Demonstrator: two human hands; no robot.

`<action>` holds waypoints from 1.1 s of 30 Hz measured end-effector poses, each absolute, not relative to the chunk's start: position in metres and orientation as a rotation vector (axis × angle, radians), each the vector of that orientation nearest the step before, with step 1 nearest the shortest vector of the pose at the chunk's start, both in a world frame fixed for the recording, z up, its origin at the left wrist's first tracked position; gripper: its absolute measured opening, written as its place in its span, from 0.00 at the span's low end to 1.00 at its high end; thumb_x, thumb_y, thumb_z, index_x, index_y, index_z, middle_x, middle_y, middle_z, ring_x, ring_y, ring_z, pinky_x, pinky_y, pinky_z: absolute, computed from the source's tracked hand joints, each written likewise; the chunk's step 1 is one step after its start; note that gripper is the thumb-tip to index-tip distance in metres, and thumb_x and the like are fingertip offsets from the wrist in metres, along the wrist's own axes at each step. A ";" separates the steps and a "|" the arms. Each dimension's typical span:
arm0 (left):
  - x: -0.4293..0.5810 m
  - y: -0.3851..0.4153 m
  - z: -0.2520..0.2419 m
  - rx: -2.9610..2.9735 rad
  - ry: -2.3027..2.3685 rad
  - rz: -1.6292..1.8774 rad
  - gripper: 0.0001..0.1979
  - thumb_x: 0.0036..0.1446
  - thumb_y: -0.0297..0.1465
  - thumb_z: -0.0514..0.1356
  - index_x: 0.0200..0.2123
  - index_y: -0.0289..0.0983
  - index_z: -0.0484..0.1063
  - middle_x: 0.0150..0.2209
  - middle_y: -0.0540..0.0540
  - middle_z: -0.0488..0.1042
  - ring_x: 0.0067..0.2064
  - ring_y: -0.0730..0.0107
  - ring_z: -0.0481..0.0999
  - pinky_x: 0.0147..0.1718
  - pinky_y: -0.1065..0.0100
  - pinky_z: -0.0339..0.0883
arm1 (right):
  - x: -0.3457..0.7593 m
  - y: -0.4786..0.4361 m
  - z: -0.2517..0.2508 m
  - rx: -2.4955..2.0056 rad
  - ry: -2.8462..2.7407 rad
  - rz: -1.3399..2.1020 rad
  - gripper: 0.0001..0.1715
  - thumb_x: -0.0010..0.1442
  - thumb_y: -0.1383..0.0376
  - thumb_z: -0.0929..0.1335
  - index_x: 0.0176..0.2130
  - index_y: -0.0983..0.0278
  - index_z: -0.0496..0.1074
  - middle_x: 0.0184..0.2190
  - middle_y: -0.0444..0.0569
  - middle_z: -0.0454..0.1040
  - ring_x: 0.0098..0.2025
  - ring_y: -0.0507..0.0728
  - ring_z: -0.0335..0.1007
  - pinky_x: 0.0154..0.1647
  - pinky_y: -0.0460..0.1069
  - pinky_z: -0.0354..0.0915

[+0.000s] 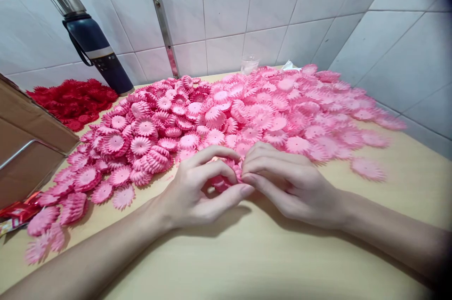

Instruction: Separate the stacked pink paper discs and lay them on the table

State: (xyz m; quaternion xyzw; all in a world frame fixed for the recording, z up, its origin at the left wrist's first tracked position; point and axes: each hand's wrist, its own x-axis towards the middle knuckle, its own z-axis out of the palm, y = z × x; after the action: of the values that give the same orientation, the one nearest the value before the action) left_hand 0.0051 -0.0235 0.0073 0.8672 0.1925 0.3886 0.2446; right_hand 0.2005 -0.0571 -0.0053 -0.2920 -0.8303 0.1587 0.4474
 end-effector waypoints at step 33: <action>0.005 -0.023 0.008 2.431 0.541 1.193 0.05 0.52 0.22 0.61 0.25 0.33 0.73 0.36 0.38 0.79 0.32 0.68 0.80 0.26 0.75 0.73 | 0.200 -0.056 -0.006 -0.874 -1.833 0.363 0.07 0.60 0.73 0.69 0.35 0.60 0.70 0.27 0.46 0.72 0.30 0.55 0.68 0.30 0.51 0.66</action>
State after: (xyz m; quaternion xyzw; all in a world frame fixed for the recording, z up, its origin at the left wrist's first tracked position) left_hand 0.0054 -0.0234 0.0078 0.8645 0.1922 0.4243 0.1888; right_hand 0.2002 -0.0561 -0.0061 -0.3636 -0.7623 0.1512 0.5137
